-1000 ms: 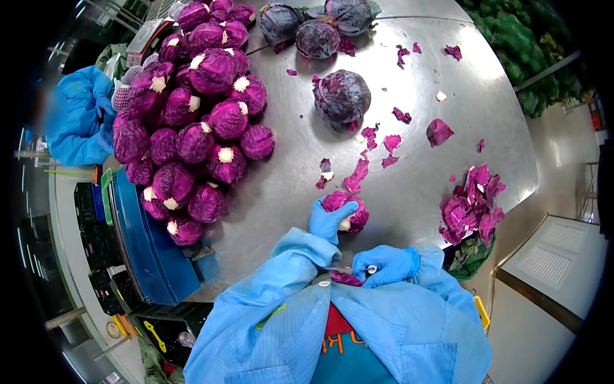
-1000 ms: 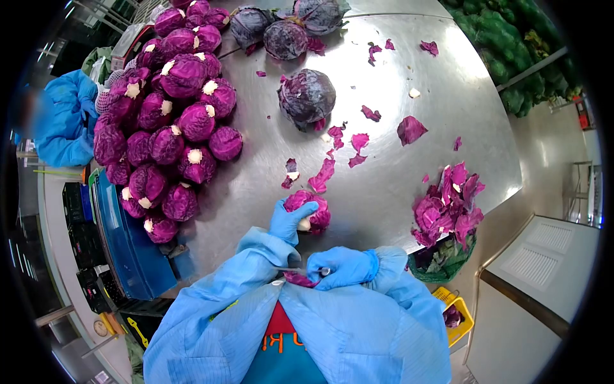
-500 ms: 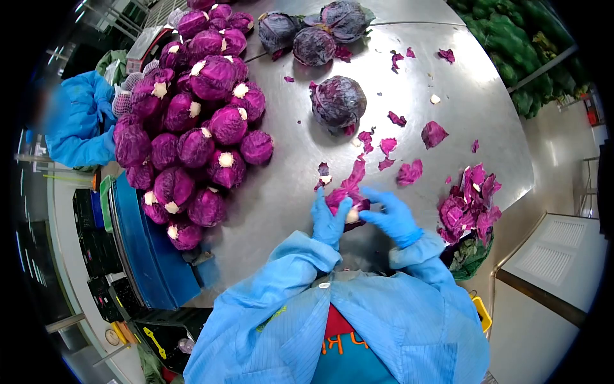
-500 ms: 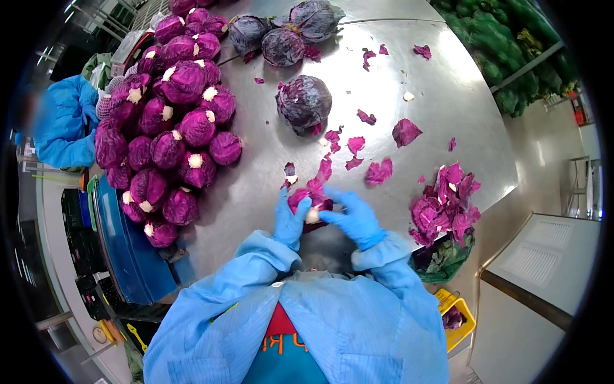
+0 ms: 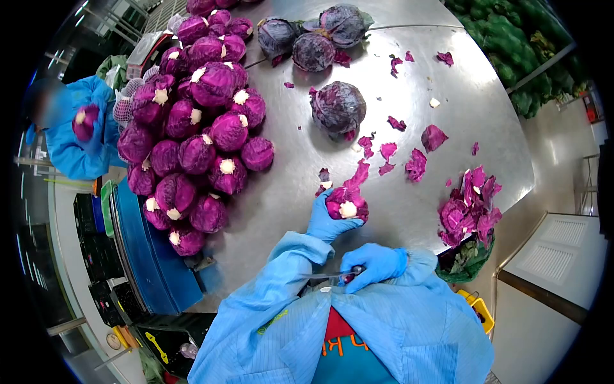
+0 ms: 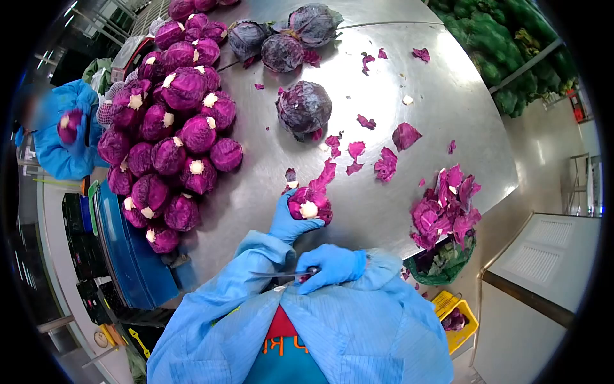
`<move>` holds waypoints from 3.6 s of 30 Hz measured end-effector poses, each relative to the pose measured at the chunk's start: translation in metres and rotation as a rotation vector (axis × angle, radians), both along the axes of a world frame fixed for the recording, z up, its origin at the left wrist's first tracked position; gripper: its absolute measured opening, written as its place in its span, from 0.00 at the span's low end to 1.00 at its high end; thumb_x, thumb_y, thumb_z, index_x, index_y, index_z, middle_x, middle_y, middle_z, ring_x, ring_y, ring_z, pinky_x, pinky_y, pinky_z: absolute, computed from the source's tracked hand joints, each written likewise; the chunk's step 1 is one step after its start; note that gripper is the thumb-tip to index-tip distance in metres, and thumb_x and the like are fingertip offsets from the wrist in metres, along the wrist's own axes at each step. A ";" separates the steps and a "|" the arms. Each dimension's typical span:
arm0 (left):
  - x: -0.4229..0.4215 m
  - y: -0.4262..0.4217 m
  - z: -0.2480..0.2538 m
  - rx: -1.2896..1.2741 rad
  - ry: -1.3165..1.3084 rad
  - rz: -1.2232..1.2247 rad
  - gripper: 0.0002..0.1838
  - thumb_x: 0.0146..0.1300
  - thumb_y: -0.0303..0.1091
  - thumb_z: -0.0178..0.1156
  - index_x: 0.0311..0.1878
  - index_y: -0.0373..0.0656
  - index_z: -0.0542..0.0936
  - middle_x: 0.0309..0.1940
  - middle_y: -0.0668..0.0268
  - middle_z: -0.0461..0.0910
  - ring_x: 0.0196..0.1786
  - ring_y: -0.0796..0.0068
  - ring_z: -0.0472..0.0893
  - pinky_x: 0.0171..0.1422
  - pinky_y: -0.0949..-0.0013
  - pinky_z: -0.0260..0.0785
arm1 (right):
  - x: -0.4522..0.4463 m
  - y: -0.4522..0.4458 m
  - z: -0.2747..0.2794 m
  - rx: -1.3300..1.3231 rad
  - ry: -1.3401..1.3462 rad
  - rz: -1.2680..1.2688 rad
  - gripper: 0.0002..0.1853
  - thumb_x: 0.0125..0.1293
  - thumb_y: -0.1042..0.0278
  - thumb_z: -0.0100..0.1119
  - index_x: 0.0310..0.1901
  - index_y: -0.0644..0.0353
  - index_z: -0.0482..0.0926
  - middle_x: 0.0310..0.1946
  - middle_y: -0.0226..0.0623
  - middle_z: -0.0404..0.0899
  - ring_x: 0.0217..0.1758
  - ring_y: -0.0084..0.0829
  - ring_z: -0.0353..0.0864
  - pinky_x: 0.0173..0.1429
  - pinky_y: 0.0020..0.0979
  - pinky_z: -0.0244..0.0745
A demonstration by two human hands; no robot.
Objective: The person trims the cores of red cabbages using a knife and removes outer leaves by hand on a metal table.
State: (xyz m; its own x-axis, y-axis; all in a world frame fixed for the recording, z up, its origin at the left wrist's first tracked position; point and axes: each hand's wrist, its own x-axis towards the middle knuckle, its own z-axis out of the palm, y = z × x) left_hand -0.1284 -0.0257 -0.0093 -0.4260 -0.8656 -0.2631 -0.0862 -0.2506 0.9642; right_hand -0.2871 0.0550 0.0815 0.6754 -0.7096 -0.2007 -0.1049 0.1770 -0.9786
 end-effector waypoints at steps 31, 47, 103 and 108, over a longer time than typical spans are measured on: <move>0.029 0.025 0.020 0.640 0.650 0.039 0.44 0.49 0.45 0.75 0.67 0.40 0.65 0.61 0.59 0.74 0.62 0.64 0.75 0.68 0.59 0.68 | -0.031 -0.014 -0.051 -0.065 0.123 -0.906 0.24 0.60 0.69 0.68 0.60 0.53 0.78 0.40 0.26 0.81 0.36 0.15 0.73 0.43 0.21 0.70; 0.034 0.015 0.016 0.421 0.629 -0.062 0.55 0.34 0.33 0.82 0.69 0.42 0.61 0.64 0.56 0.68 0.66 0.59 0.71 0.71 0.53 0.65 | -0.027 -0.007 -0.013 -0.282 0.250 -0.869 0.19 0.59 0.68 0.69 0.53 0.54 0.81 0.40 0.34 0.80 0.38 0.26 0.77 0.44 0.28 0.74; 0.022 0.014 0.030 0.235 0.459 -0.081 0.65 0.32 0.40 0.84 0.74 0.38 0.54 0.66 0.60 0.66 0.68 0.66 0.67 0.74 0.61 0.57 | -0.026 -0.024 -0.047 0.435 -0.415 -0.733 0.34 0.63 0.50 0.64 0.67 0.55 0.69 0.48 0.34 0.80 0.35 0.17 0.73 0.43 0.23 0.73; 0.012 0.022 0.046 0.130 0.317 0.074 0.60 0.45 0.44 0.79 0.75 0.39 0.50 0.69 0.59 0.61 0.70 0.66 0.63 0.75 0.62 0.56 | -0.010 -0.018 -0.052 0.396 -0.466 -0.919 0.38 0.59 0.45 0.67 0.66 0.56 0.70 0.38 0.29 0.80 0.27 0.14 0.69 0.29 0.18 0.66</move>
